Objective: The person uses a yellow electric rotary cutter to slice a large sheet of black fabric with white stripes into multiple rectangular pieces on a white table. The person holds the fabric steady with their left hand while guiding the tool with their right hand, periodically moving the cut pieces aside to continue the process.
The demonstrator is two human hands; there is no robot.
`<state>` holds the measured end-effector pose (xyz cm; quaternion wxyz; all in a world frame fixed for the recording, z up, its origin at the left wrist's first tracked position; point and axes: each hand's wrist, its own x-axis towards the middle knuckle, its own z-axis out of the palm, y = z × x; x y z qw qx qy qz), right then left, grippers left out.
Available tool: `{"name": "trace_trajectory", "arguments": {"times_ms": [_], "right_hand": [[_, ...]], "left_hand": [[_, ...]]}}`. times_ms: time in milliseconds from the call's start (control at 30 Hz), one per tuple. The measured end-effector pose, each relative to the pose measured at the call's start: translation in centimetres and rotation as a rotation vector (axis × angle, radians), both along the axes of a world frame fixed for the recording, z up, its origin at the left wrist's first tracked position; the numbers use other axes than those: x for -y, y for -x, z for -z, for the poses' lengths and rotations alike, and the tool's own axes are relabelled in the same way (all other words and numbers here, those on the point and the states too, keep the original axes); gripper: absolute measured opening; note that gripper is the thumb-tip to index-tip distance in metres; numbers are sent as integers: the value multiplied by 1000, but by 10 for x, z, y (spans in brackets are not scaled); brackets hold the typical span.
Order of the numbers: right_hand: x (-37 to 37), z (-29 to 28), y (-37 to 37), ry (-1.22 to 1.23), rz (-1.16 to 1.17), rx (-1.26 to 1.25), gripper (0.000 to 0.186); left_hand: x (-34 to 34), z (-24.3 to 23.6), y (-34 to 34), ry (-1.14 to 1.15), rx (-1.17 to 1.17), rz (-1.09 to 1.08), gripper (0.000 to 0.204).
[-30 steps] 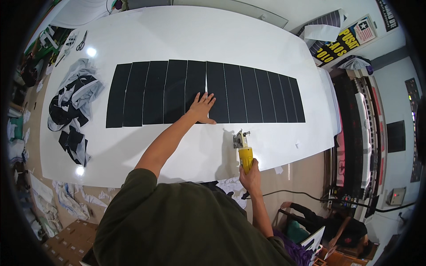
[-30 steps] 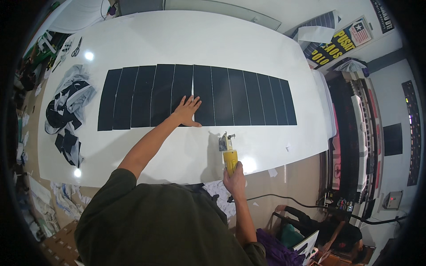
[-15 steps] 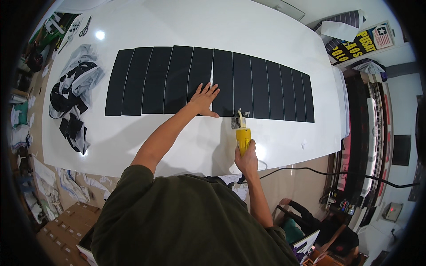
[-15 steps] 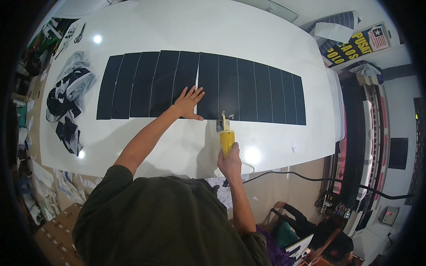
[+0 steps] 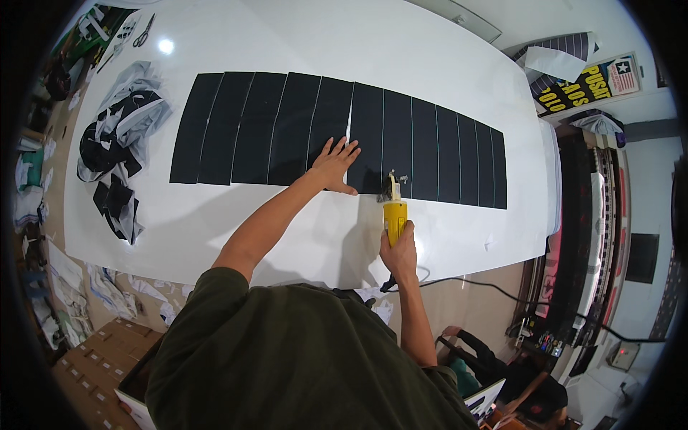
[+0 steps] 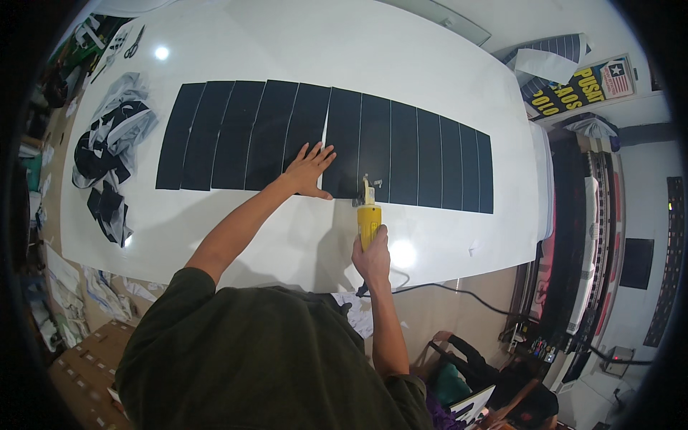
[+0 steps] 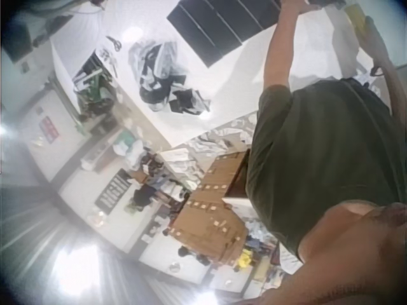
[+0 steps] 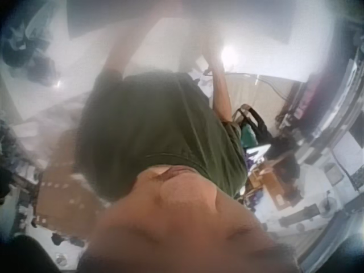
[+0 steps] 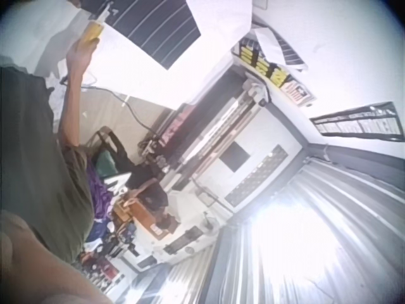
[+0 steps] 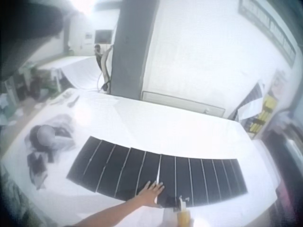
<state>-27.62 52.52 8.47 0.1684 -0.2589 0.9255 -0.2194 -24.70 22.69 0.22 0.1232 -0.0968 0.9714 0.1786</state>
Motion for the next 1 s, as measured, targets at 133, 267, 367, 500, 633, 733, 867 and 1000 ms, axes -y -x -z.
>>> {"name": "trace_trajectory", "arguments": {"times_ms": [133,267,367,500,633,733,867,1000], "right_hand": [[12,2,14,-6,-19,-30,60],[29,-1,27,-21,-20,-10,59],[41,-3,37,-2,-37,-29,58],[57,5,53,47,-58,-71,55],[74,10,70,28,-56,-93,52],[88,10,83,4,-50,-53,54],[103,9,95,-15,-53,-82,56],[117,10,106,-26,-46,-103,56]], "left_hand": [[0,1,0,7,-5,7,132],[-1,3,-1,18,-25,10,133],[-1,1,-2,16,-34,7,132],[-1,-1,-2,5,-23,4,131],[-2,0,-3,11,-59,4,132],[-2,1,-4,7,-67,-5,132],[-1,1,-4,-8,-68,-10,130],[0,-1,-6,-22,-81,-7,129]]}}
